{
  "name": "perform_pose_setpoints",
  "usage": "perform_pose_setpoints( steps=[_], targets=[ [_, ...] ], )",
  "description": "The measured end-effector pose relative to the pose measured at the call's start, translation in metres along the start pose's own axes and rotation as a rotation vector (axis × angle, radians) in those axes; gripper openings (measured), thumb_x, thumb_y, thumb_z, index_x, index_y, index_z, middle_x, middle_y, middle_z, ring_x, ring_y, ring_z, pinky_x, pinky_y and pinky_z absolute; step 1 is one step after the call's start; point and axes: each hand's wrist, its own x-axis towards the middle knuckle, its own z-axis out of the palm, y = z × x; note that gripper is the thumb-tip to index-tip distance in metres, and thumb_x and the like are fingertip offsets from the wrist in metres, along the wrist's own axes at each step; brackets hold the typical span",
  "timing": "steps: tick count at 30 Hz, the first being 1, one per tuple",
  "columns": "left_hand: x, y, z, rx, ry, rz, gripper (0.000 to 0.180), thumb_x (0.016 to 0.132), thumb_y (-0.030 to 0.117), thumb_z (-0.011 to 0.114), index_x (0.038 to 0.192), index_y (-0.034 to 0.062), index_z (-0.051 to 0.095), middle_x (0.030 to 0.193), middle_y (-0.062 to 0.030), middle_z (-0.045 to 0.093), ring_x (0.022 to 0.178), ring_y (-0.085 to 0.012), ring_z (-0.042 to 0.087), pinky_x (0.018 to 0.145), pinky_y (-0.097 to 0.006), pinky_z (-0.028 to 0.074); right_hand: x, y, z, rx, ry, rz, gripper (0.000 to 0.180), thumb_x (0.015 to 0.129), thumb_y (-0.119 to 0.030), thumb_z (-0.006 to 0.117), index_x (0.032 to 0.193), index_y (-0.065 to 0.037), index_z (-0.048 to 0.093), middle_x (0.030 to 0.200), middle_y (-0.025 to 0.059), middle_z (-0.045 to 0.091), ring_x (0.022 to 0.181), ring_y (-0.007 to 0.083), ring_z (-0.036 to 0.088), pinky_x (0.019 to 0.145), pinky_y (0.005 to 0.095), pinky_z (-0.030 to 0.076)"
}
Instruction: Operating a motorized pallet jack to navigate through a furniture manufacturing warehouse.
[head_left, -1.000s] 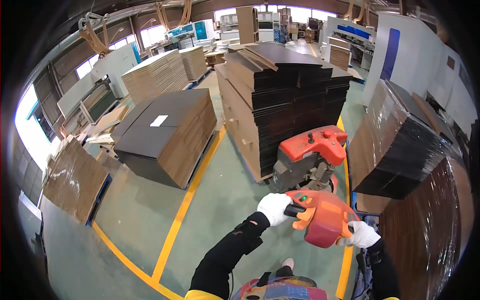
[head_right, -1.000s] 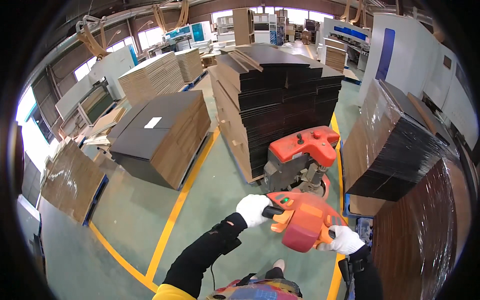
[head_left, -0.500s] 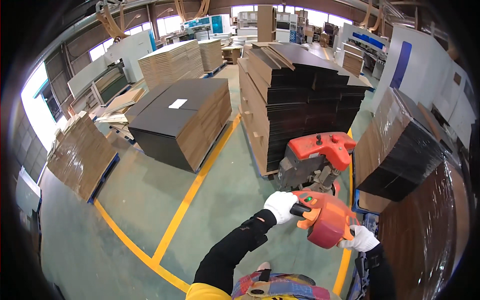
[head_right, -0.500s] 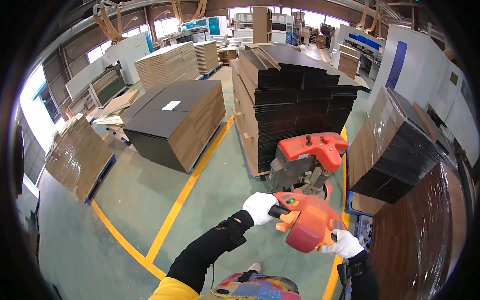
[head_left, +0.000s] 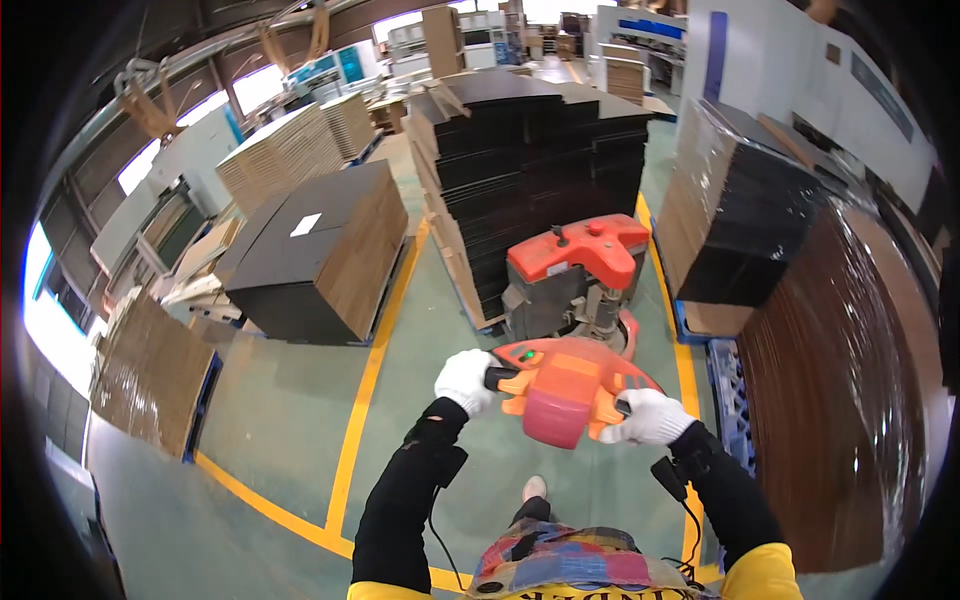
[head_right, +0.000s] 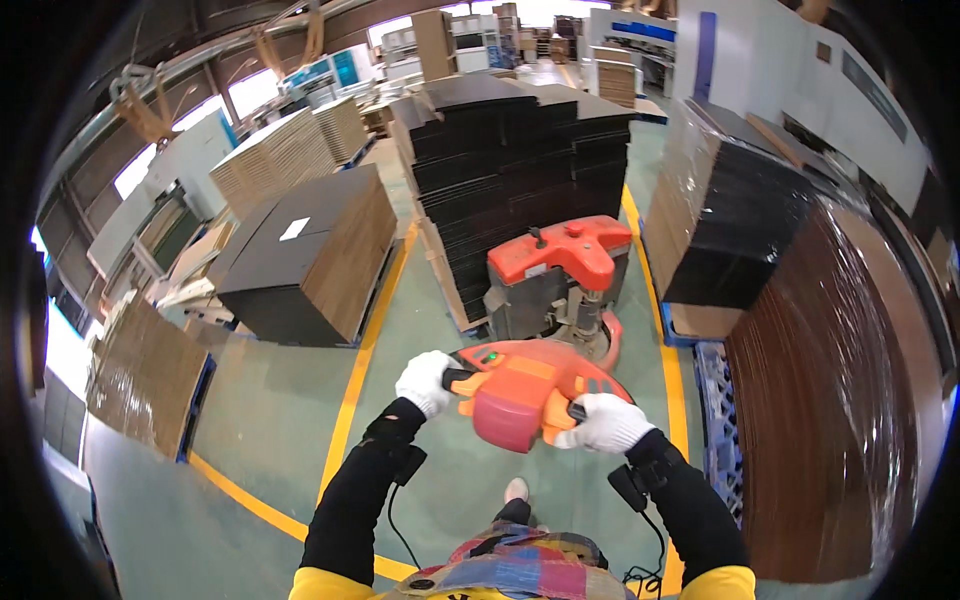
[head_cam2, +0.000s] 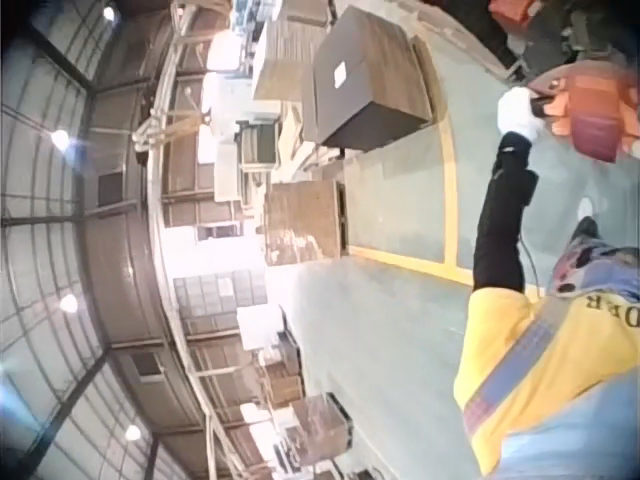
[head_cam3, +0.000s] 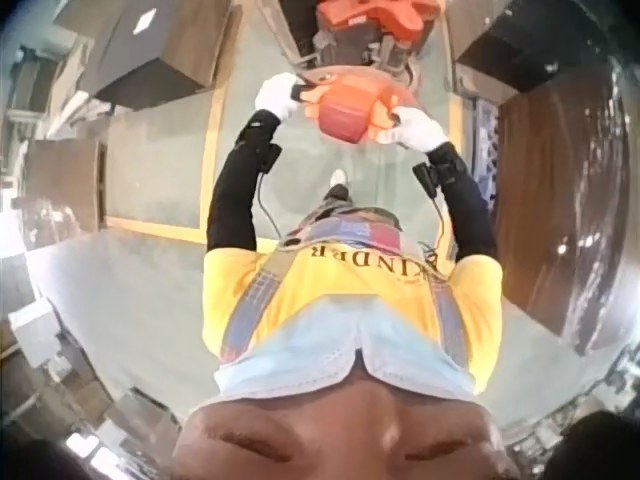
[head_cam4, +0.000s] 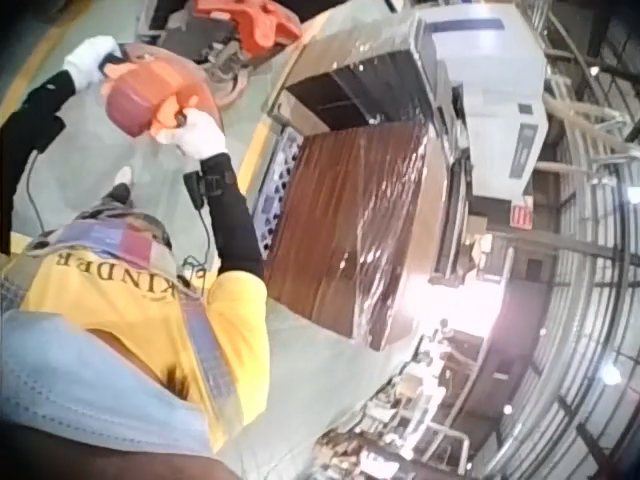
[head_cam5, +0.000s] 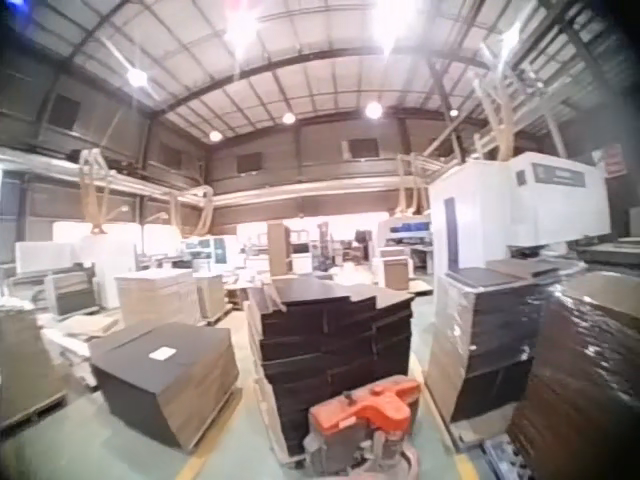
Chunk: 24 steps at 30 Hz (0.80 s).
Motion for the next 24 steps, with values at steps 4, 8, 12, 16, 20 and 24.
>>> perform_pose_setpoints(
  steps=[4, 8, 12, 16, 20, 24],
  targets=[
    [-0.013, 0.014, -0.006, -0.022, 0.041, -0.014, 0.023, 0.068, 0.025, 0.082, 0.086, 0.0165, 0.072, 0.091, -0.0101, 0.069, 0.092, -0.033, 0.066, 0.084, -0.042, 0.054, -0.013, 0.018, 0.008, -0.083, 0.079, -0.114, 0.067, 0.069, -0.061, 0.077, 0.1, -0.003, 0.067, 0.091, 0.0187, 0.069, 0.089, 0.0336, 0.068, 0.079, 0.04, 0.052],
    [-0.03, 0.013, -0.006, -0.058, 0.098, -0.012, 0.021, 0.07, 0.024, 0.081, 0.087, 0.0158, 0.074, 0.093, -0.0111, 0.07, 0.092, -0.0332, 0.067, 0.083, -0.042, 0.054, -0.037, 0.003, 0.007, -0.034, 0.016, -0.035, 0.072, 0.068, -0.063, 0.076, 0.1, 0.001, 0.067, 0.093, 0.0187, 0.07, 0.09, 0.034, 0.068, 0.078, 0.0401, 0.051],
    [-0.048, 0.018, -0.02, -0.074, 0.077, -0.01, 0.018, 0.072, 0.025, 0.077, 0.088, 0.0171, 0.076, 0.092, -0.0119, 0.071, 0.092, -0.0337, 0.067, 0.084, -0.043, 0.054, -0.056, -0.005, 0.016, -0.066, 0.048, -0.056, 0.072, 0.069, -0.063, 0.076, 0.104, -0.001, 0.067, 0.096, 0.0192, 0.07, 0.093, 0.0336, 0.067, 0.08, 0.0403, 0.051],
    [-0.067, 0.018, -0.029, -0.02, 0.054, 0.033, 0.018, 0.071, 0.023, 0.076, 0.088, 0.0173, 0.076, 0.089, -0.0115, 0.071, 0.09, -0.0337, 0.067, 0.084, -0.043, 0.054, -0.077, -0.022, 0.029, -0.035, 0.027, -0.026, 0.069, 0.07, -0.062, 0.077, 0.106, -0.005, 0.068, 0.099, 0.0157, 0.07, 0.094, 0.0319, 0.068, 0.082, 0.038, 0.051],
    [-0.091, 0.014, -0.031, -0.032, 0.041, 0.026, 0.019, 0.07, 0.014, 0.076, 0.089, 0.0154, 0.072, 0.093, -0.0105, 0.069, 0.094, -0.033, 0.065, 0.086, -0.042, 0.053, -0.086, -0.021, 0.055, -0.079, 0.045, 0.067, 0.071, 0.069, -0.061, 0.079, 0.112, -0.006, 0.067, 0.098, 0.0128, 0.07, 0.093, 0.0289, 0.067, 0.084, 0.0365, 0.051],
    [-0.131, 0.003, -0.026, -0.067, 0.096, 0.054, 0.018, 0.071, 0.014, 0.076, 0.089, 0.0153, 0.072, 0.092, -0.0104, 0.069, 0.093, -0.0334, 0.065, 0.085, -0.042, 0.053, -0.106, -0.027, 0.08, -0.041, -0.049, 0.147, 0.076, 0.068, -0.061, 0.08, 0.117, -0.005, 0.064, 0.103, 0.0123, 0.07, 0.098, 0.0277, 0.067, 0.087, 0.0358, 0.051]
  ],
)
